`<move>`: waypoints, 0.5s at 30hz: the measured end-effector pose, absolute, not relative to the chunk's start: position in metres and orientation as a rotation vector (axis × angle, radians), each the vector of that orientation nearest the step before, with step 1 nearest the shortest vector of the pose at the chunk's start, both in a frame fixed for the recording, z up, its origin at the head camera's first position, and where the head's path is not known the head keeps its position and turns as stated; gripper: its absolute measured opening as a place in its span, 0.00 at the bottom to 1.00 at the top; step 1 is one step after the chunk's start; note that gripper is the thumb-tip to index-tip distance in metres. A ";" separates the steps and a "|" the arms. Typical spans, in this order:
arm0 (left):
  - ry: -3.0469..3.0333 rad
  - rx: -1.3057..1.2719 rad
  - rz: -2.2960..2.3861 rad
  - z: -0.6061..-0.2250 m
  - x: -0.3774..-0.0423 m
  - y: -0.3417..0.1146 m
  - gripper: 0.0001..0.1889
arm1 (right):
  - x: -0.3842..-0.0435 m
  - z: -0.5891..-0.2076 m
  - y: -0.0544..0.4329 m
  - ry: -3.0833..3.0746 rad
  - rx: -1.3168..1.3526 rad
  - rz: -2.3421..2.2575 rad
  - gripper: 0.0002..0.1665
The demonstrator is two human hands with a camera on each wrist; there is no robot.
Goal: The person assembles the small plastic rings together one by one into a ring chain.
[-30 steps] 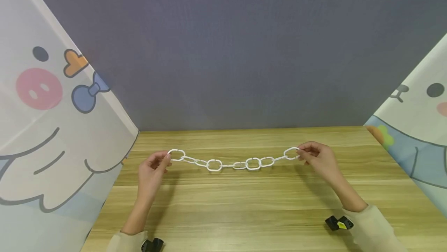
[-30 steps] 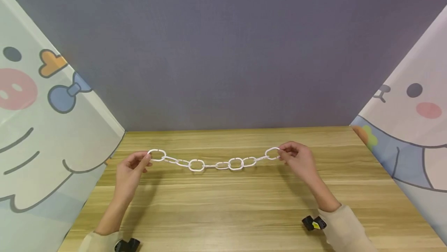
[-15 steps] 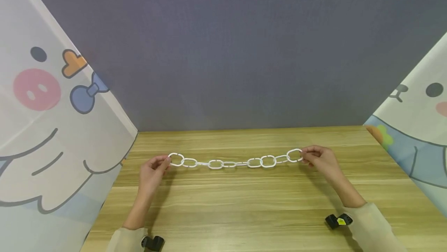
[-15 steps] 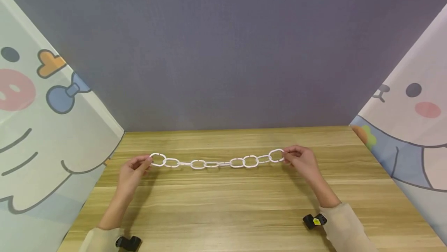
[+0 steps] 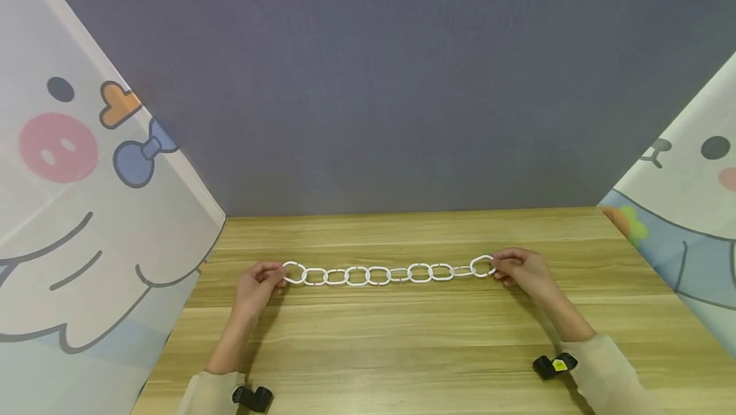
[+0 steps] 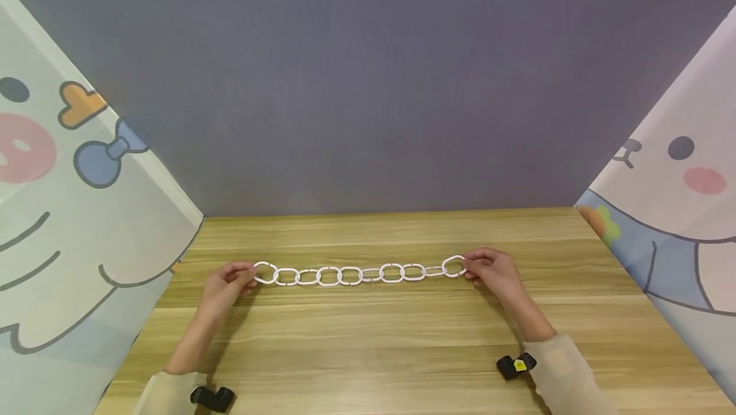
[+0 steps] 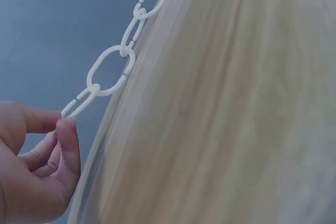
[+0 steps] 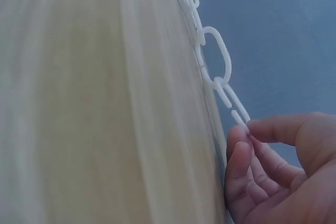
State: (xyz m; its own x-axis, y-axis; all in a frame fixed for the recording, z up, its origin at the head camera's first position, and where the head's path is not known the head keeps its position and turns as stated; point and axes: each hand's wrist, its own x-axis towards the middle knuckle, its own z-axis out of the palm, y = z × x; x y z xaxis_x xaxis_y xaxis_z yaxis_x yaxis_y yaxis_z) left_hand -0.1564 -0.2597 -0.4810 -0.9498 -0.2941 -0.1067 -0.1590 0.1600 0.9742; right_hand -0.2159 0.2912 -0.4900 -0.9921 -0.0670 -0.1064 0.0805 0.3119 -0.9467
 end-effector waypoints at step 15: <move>-2.399 0.359 -1.944 -0.487 -0.154 -0.258 0.15 | -0.215 -0.491 0.285 2.638 -0.045 -1.559 0.16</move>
State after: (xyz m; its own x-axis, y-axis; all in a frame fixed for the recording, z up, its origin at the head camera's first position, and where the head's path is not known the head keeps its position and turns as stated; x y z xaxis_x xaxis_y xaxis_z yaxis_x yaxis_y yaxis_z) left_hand -0.1543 -0.2579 -0.4875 -0.9727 -0.1990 -0.1190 -0.1577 0.1915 0.9687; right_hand -0.2146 0.2853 -0.4912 -0.9966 -0.0647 -0.0514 0.0138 0.4830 -0.8755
